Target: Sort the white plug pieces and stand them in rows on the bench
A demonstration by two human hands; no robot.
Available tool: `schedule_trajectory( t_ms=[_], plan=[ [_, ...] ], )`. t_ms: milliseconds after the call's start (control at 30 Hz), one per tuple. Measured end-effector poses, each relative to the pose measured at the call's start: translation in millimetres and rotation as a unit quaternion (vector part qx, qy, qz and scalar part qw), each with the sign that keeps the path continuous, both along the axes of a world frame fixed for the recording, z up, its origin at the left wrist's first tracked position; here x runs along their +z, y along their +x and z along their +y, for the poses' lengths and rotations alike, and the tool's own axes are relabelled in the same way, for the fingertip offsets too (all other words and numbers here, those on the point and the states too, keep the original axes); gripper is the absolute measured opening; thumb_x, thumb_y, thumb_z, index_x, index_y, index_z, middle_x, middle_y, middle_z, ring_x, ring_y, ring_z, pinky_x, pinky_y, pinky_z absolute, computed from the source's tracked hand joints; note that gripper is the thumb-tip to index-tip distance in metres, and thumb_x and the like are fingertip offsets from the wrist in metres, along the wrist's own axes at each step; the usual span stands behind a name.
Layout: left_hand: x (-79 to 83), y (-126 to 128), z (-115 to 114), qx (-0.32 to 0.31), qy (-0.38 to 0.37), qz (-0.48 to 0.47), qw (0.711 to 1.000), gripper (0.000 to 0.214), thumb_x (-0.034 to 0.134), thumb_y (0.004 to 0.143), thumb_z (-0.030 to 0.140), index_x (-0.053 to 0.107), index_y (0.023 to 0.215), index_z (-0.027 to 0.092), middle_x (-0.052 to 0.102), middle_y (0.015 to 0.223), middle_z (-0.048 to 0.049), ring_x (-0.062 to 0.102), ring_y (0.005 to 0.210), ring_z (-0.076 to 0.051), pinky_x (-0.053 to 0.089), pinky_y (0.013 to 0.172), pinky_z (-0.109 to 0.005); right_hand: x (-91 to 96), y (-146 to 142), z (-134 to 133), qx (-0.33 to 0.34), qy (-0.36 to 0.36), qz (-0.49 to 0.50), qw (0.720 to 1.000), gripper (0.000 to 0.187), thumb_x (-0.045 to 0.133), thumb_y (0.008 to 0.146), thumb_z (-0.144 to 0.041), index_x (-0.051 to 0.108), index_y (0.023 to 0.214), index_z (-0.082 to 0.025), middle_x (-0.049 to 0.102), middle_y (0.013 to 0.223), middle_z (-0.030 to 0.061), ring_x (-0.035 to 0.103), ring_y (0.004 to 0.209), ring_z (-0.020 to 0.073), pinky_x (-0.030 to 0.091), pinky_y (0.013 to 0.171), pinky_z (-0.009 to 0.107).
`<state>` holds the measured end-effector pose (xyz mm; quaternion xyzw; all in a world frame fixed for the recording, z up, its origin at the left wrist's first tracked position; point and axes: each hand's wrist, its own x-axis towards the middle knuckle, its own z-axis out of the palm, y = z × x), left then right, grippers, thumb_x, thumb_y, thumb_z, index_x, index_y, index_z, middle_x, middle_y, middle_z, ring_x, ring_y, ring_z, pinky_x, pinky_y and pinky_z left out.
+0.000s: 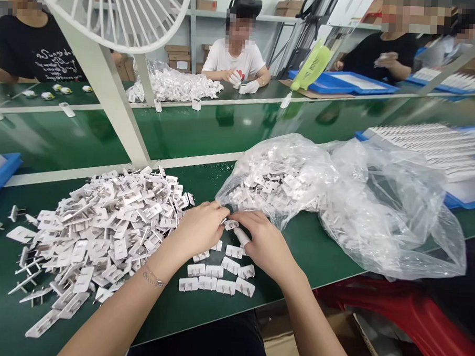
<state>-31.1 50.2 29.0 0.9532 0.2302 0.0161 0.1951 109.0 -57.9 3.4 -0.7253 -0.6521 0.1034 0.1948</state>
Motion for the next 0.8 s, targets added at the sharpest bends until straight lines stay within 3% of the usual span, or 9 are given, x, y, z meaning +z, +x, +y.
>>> schedule_trajectory(
  t_ms=[133,233,367,567,800],
  plan=[
    [-1.9,3.7,2.1,0.006,-0.005,0.006,1.0,0.012,0.05,0.091,0.016,0.061,0.091,0.014,0.063,0.091,-0.0045,0.06,0.083,-0.018,0.052,0.073,-0.035,0.5,0.3,5.1,0.003,-0.027,-0.043,0.999,0.021,0.057,0.084,-0.004,0.062,0.1,-0.016,0.062,0.101,0.0042,0.054,0.106,0.0218,0.05,0.082,0.037],
    [-3.5,0.6,6.3,0.016,-0.031,-0.007,0.999,0.014,0.05,0.092,0.017,0.062,0.098,0.015,0.065,0.099,-0.005,0.062,0.087,-0.017,0.053,0.077,-0.035,-1.3,2.9,-2.1,-0.014,-0.034,-0.051,0.998,0.012,0.057,0.087,-0.007,0.063,0.093,-0.016,0.062,0.095,0.0025,0.056,0.099,0.0195,0.05,0.081,0.036],
    [-6.0,-1.7,9.7,0.026,-0.055,-0.012,0.998,0.017,0.049,0.094,0.02,0.064,0.103,0.017,0.066,0.105,-0.0049,0.062,0.099,-0.019,0.052,0.085,-0.038,-2.1,4.5,-11.8,-0.035,-0.038,-0.037,0.998,0.011,0.055,0.089,-0.009,0.062,0.094,-0.015,0.062,0.095,0.002,0.058,0.093,0.017,0.051,0.079,0.034],
    [-4.4,-0.2,4.3,0.056,-0.025,0.041,0.997,0.018,0.054,0.092,0.027,0.063,0.083,0.014,0.065,0.082,-0.0018,0.062,0.076,-0.015,0.053,0.07,-0.033,1.5,-4.9,-6.5,-0.111,-0.062,-0.036,0.991,0.01,0.057,0.091,-0.024,0.061,0.094,-0.015,0.062,0.096,0.0031,0.06,0.089,0.0166,0.052,0.075,0.033],
    [-2.9,-10.0,5.9,0.056,-0.01,0.031,0.998,0.016,0.052,0.093,0.025,0.064,0.09,0.015,0.066,0.094,-0.0038,0.062,0.085,-0.017,0.053,0.077,-0.036,3.4,-14.8,-1.5,-0.135,-0.085,-0.042,0.986,0.004,0.058,0.089,-0.017,0.061,0.091,-0.016,0.062,0.098,0.0031,0.058,0.091,0.0165,0.051,0.075,0.032]
  ],
)
